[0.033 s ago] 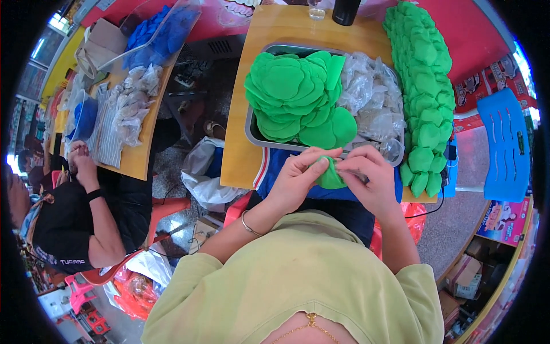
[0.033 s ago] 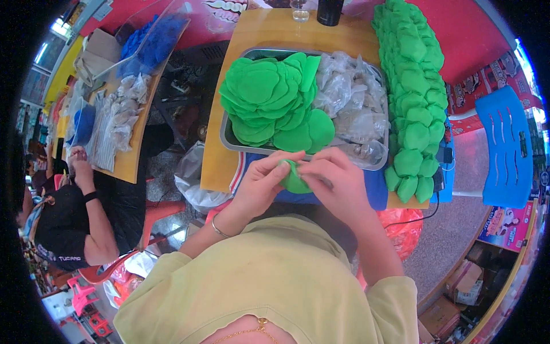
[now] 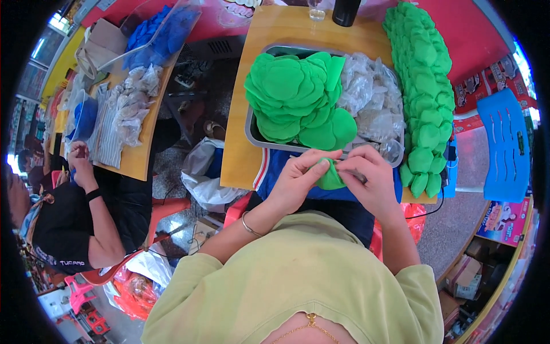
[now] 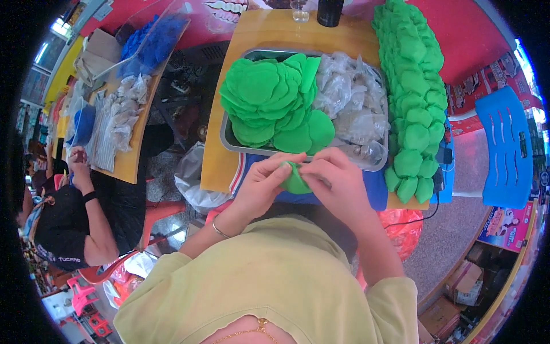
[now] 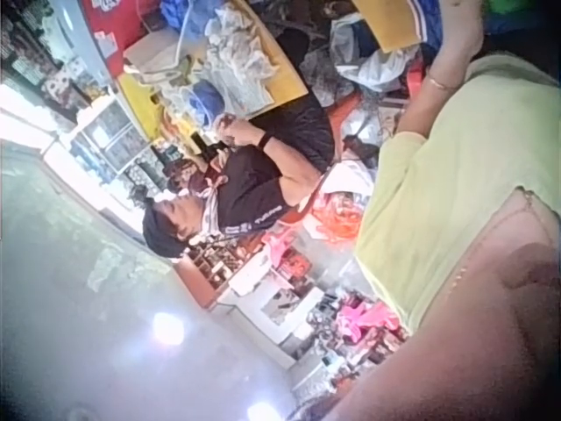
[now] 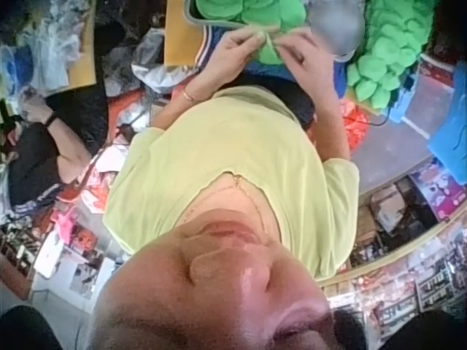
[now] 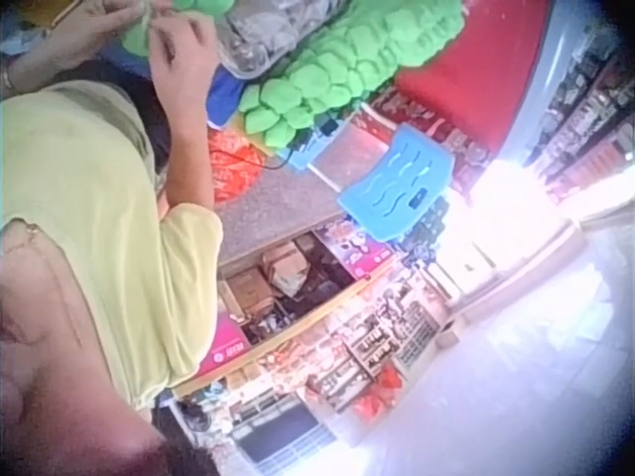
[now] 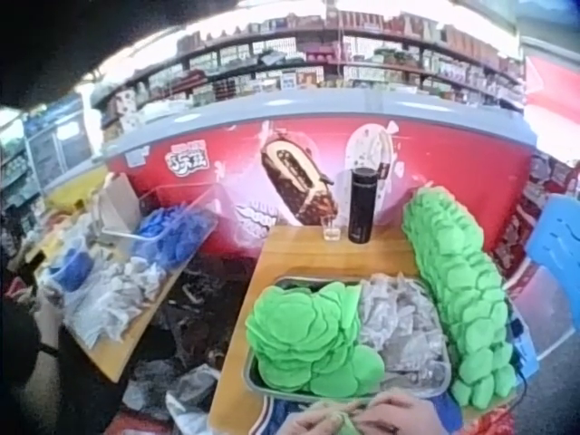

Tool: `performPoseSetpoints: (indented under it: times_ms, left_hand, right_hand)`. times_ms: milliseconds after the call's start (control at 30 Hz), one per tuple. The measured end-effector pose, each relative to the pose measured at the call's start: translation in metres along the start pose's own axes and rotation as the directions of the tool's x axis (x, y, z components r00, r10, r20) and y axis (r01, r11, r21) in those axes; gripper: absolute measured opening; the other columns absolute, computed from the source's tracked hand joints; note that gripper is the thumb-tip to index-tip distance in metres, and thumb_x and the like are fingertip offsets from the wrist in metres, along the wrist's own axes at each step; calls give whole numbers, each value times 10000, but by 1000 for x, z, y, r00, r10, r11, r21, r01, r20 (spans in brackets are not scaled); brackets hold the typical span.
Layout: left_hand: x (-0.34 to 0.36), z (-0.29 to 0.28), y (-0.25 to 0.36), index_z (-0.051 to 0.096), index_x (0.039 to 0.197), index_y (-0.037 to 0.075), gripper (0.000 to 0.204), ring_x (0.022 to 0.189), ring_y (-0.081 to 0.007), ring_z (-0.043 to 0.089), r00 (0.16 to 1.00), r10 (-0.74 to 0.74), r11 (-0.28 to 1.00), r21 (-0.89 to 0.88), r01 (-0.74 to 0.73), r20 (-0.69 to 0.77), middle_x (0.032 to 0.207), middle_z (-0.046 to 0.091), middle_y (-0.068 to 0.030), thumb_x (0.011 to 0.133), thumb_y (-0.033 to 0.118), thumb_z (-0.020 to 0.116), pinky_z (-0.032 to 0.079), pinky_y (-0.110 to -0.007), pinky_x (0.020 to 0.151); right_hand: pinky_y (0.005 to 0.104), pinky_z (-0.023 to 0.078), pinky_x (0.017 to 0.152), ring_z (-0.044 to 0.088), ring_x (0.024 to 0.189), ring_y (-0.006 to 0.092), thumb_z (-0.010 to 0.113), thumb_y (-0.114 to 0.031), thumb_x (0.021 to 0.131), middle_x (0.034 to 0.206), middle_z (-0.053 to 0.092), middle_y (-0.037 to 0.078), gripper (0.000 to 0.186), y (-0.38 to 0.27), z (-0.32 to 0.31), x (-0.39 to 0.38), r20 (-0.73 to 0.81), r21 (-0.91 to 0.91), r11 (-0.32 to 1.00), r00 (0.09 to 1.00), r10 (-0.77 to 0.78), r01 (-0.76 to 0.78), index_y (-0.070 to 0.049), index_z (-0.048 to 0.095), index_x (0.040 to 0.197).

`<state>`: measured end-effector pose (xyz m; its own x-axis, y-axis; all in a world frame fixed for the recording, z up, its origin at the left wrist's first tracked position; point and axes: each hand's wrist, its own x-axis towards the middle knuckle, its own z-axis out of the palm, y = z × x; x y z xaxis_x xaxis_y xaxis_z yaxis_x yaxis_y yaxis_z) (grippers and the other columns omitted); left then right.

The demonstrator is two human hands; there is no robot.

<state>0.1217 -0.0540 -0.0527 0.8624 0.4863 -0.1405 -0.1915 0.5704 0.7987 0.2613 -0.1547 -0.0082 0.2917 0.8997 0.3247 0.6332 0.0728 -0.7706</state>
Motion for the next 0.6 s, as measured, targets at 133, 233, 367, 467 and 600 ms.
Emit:
performPoseSetpoints:
  times_ms: [133, 233, 367, 467, 600]
  left_hand:
    - [-3, 5, -1, 602, 1143, 53, 266, 826, -59, 439, 1000, 18, 985, 174, -20, 14, 1012, 528, 2, 915, 160, 516, 357, -206, 717]
    - [-3, 8, 2, 597, 1155, 57, 275, 856, -86, 440, 998, 58, 962, 268, -55, -4, 975, 521, -11, 907, 152, 522, 349, -219, 778]
    - [-2, 6, 2, 606, 1149, 73, 276, 867, -102, 440, 994, 109, 913, 395, -96, -11, 912, 500, -14, 889, 140, 541, 349, -221, 798]
    - [0, 0, 1, 581, 1181, 79, 309, 863, -102, 449, 985, 174, 876, 453, -163, 18, 901, 503, -15, 876, 127, 559, 361, -223, 794]
    - [-2, 14, 8, 461, 1293, 69, 476, 840, -76, 498, 982, 131, 980, 168, -108, -136, 917, 550, -17, 841, 79, 609, 410, -206, 747]
  right_hand:
    - [325, 458, 575, 560, 651, 251, 666, 2, 678, 749, 532, 97, 163, 3, 5, 1, 3, -71, 995, 998, 66, -65, -39, 539, 773]
    - [328, 441, 555, 549, 638, 254, 653, 12, 656, 747, 524, 100, 200, 0, 13, 2, -81, -70, 986, 986, 149, -155, -31, 491, 766]
    - [325, 428, 538, 540, 611, 248, 651, -8, 646, 717, 521, 93, 214, 1, 19, 2, -105, -85, 981, 981, 163, -172, -32, 482, 775]
    - [322, 428, 538, 540, 595, 249, 658, -31, 631, 686, 517, 96, 243, -1, 23, 3, -92, -147, 952, 962, 258, -269, -36, 483, 800]
    - [298, 416, 539, 511, 576, 184, 667, -48, 662, 656, 485, 71, 282, 2, 31, 5, -155, 12, 957, 945, 288, -290, -41, 460, 853]
